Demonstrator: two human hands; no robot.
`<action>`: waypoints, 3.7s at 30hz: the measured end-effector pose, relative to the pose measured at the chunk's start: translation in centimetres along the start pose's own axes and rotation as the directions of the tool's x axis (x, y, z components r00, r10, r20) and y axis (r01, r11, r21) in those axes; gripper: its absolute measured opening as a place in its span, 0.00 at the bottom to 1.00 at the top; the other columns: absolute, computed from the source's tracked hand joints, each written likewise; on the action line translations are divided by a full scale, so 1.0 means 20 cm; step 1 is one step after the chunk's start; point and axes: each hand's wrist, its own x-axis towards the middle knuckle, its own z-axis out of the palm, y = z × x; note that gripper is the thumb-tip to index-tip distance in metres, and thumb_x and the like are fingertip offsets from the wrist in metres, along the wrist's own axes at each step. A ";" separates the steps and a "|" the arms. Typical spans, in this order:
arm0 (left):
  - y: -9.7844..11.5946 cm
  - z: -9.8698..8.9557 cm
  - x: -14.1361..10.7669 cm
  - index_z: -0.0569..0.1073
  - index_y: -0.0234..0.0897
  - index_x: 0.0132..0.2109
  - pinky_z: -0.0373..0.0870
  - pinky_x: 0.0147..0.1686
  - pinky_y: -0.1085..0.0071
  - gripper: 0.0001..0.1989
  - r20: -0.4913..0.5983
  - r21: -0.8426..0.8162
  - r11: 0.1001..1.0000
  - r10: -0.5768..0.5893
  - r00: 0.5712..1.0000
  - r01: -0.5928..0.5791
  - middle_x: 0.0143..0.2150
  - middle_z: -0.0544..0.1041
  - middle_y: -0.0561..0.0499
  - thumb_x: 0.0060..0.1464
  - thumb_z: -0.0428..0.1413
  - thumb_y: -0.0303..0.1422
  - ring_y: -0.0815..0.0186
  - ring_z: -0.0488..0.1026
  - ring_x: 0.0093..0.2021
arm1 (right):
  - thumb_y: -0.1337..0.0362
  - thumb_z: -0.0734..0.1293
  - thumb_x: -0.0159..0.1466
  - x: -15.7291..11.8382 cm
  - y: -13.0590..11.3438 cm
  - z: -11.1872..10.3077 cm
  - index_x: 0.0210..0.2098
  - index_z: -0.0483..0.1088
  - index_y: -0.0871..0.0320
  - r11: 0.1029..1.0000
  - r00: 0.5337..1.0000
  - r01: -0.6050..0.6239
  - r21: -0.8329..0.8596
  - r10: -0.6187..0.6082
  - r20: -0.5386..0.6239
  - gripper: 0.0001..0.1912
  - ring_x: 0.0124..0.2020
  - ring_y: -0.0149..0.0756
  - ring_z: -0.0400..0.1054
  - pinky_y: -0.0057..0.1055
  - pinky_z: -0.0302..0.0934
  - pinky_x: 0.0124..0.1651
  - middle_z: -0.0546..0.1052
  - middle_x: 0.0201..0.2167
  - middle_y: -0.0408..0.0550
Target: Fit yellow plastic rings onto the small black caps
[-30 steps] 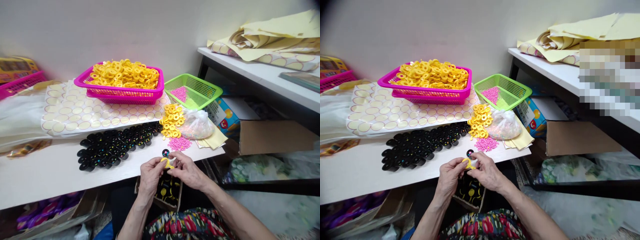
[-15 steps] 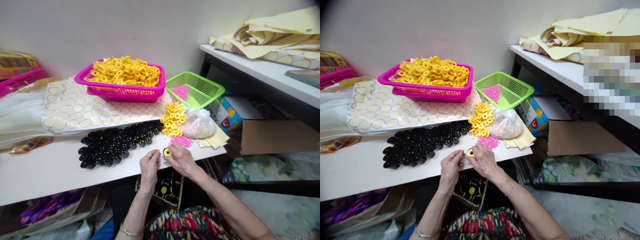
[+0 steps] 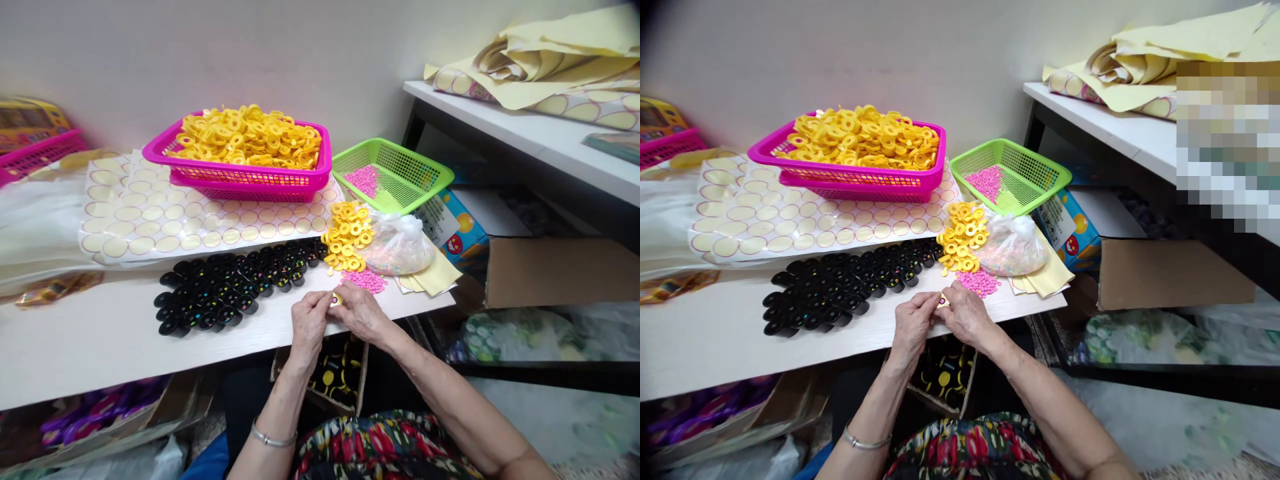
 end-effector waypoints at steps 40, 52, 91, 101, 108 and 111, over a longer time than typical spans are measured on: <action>-0.02 0.04 0.00 0.72 0.30 0.29 0.56 0.14 0.80 0.14 -0.033 -0.168 0.980 -0.113 0.993 0.105 0.14 0.65 0.59 0.37 0.62 0.38 0.77 0.58 0.13 | 0.59 0.63 0.54 0.05 0.03 0.16 0.24 0.64 0.61 0.411 0.866 -0.371 0.832 0.477 0.150 0.11 0.11 0.26 0.62 0.20 0.56 0.14 0.67 0.11 0.39; 0.03 0.04 -0.01 0.71 0.30 0.26 0.50 0.13 0.80 0.18 0.052 0.013 0.996 -0.089 0.995 0.089 0.12 0.60 0.60 0.40 0.59 0.45 0.77 0.55 0.13 | 0.54 0.60 0.56 0.04 -0.03 0.13 0.26 0.63 0.60 0.453 0.852 -0.410 0.792 0.500 0.155 0.14 0.09 0.25 0.60 0.18 0.52 0.11 0.66 0.11 0.38; 0.06 0.10 -0.23 0.75 0.38 0.38 0.66 0.39 0.65 0.14 0.505 0.164 0.631 0.607 0.614 -0.758 0.33 0.73 0.49 0.40 0.63 0.29 0.62 0.67 0.39 | 0.65 0.76 0.42 -0.46 0.20 -0.11 0.44 0.71 0.59 0.019 0.987 -0.155 0.988 0.039 0.155 0.29 0.41 0.35 0.68 0.32 0.65 0.41 0.74 0.40 0.49; 0.10 0.11 -0.32 0.74 0.37 0.37 0.67 0.37 0.64 0.11 0.597 0.153 0.509 0.636 0.490 -0.847 0.32 0.75 0.48 0.43 0.61 0.30 0.62 0.67 0.37 | 0.67 0.76 0.40 -0.50 0.20 -0.13 0.44 0.70 0.60 -0.004 0.977 -0.215 0.977 -0.004 0.215 0.30 0.39 0.34 0.69 0.29 0.65 0.40 0.75 0.37 0.48; 0.07 0.12 -0.37 0.74 0.36 0.39 0.67 0.39 0.63 0.11 0.646 0.181 0.319 0.675 0.357 -0.930 0.39 0.77 0.46 0.45 0.57 0.29 0.61 0.66 0.39 | 0.75 0.74 0.39 -0.51 0.16 -0.15 0.42 0.71 0.61 0.187 0.964 -0.265 0.946 0.081 0.254 0.28 0.34 0.29 0.69 0.24 0.61 0.37 0.75 0.33 0.43; 0.05 0.12 -0.38 0.74 0.36 0.39 0.66 0.40 0.63 0.10 0.651 0.179 0.317 0.671 0.354 -0.931 0.39 0.77 0.46 0.46 0.57 0.30 0.61 0.67 0.39 | 0.75 0.74 0.40 -0.52 0.15 -0.14 0.40 0.72 0.61 0.211 0.964 -0.260 0.942 0.105 0.242 0.26 0.32 0.28 0.68 0.24 0.61 0.37 0.75 0.32 0.43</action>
